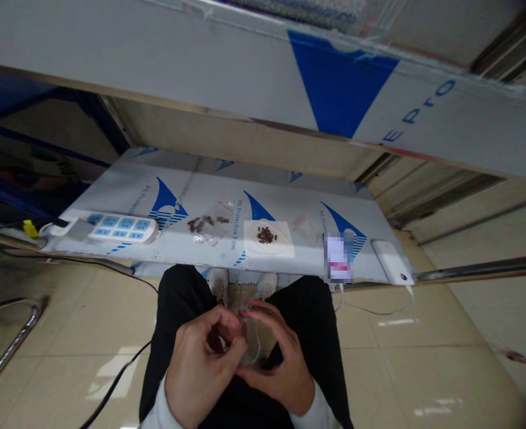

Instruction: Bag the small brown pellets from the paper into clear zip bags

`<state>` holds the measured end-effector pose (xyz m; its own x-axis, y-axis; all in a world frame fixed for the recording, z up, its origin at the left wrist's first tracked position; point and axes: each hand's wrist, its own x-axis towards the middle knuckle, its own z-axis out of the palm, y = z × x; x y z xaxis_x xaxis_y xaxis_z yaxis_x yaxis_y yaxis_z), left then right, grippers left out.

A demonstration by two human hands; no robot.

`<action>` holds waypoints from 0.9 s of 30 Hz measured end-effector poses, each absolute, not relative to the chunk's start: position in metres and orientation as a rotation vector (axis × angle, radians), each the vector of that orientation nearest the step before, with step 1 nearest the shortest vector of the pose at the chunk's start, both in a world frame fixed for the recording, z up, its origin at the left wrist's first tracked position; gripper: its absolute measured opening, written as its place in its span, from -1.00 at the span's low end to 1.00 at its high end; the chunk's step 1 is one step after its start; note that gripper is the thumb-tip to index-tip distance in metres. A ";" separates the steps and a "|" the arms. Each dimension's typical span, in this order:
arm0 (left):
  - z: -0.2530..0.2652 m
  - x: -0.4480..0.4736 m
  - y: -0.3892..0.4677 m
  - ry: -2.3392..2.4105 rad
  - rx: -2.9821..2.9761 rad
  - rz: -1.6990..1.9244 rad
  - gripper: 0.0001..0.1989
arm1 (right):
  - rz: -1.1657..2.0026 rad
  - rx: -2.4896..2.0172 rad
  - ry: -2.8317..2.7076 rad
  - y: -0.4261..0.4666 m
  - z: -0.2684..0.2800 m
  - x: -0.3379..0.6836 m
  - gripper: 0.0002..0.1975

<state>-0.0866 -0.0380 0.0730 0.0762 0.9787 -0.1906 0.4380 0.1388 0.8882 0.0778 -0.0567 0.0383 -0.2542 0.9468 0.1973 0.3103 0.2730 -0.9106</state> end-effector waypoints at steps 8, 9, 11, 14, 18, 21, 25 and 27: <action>0.079 -0.090 -0.039 1.616 1.309 0.924 -0.79 | 0.964 -1.162 -1.532 -0.057 0.042 0.068 -0.49; 0.074 -0.089 -0.038 1.617 1.222 0.961 -0.74 | 0.962 -1.160 -1.521 -0.056 0.043 0.068 -0.49; 0.060 -0.086 -0.037 1.567 0.997 0.978 -0.61 | 0.954 -1.157 -1.496 -0.055 0.044 0.068 -0.49; 0.038 -0.077 -0.044 1.343 0.654 0.789 -0.41 | 0.949 -1.141 -1.465 -0.055 0.045 0.067 -0.49; 0.028 -0.058 -0.061 1.177 0.395 0.756 -0.37 | 0.964 -1.110 -1.396 -0.059 0.044 0.062 -0.51; 0.028 -0.044 -0.071 1.139 0.222 0.874 -0.41 | 0.915 -1.109 -1.332 -0.065 0.043 0.056 -0.54; 0.017 -0.035 -0.074 1.105 0.234 0.793 -0.37 | 0.848 -1.162 -1.326 -0.059 0.044 0.057 -0.55; 0.008 -0.043 -0.073 1.189 0.412 0.764 -0.33 | 0.791 -1.206 -1.354 -0.042 0.042 0.070 -0.55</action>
<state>-0.0426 -0.0732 0.0082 0.1692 0.7199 -0.6731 -0.3125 0.6869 0.6561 0.0696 -0.0416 0.0425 0.1227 0.9497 0.2881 0.2158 0.2578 -0.9418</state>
